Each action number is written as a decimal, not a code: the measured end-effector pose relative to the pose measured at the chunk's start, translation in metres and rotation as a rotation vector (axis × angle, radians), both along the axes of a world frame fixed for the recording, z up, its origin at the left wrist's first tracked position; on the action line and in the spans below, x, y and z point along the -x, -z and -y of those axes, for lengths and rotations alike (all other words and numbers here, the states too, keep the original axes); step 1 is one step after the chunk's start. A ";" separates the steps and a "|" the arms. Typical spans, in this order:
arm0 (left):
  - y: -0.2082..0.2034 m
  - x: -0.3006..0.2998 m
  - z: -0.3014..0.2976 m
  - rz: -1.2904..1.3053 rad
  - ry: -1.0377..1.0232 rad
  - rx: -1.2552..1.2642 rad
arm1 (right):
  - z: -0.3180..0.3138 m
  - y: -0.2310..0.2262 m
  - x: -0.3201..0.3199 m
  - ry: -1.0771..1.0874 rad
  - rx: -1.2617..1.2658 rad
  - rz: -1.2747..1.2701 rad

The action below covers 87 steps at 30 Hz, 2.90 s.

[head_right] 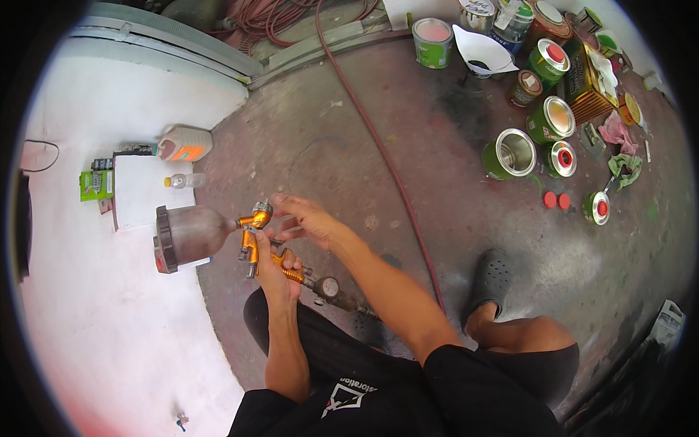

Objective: The person assembles and adjusts a spray gun, attaches a hose, and pours liquid into the spray gun's cup. They then spray a covered object in the workshop.

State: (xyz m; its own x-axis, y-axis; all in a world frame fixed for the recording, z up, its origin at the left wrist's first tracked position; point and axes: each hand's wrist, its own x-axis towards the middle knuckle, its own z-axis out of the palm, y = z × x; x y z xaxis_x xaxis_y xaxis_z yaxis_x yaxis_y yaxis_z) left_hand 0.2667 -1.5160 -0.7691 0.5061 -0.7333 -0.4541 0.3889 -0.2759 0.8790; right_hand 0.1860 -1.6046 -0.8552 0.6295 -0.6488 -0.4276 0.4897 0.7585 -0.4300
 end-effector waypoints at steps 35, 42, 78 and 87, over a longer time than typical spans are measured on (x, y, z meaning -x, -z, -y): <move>0.005 0.000 0.002 0.052 0.210 -0.062 | 0.036 -0.024 0.007 0.157 0.176 -0.237; 0.003 0.000 0.000 0.041 0.201 -0.059 | 0.036 -0.024 0.002 0.187 0.193 -0.258; 0.016 -0.014 0.008 0.190 -0.113 -0.166 | 0.039 0.042 0.047 0.781 -0.294 -0.419; 0.015 -0.010 0.012 0.205 -0.087 -0.150 | 0.036 0.034 0.043 0.709 -0.321 -0.362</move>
State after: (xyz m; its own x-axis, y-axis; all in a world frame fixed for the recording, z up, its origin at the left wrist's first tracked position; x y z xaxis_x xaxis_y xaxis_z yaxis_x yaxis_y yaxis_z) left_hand 0.2765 -1.5279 -0.7836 0.6572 -0.6148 -0.4360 0.2350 -0.3825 0.8936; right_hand 0.1428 -1.6408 -0.8889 -0.0901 -0.6502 -0.7544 0.7681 0.4368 -0.4682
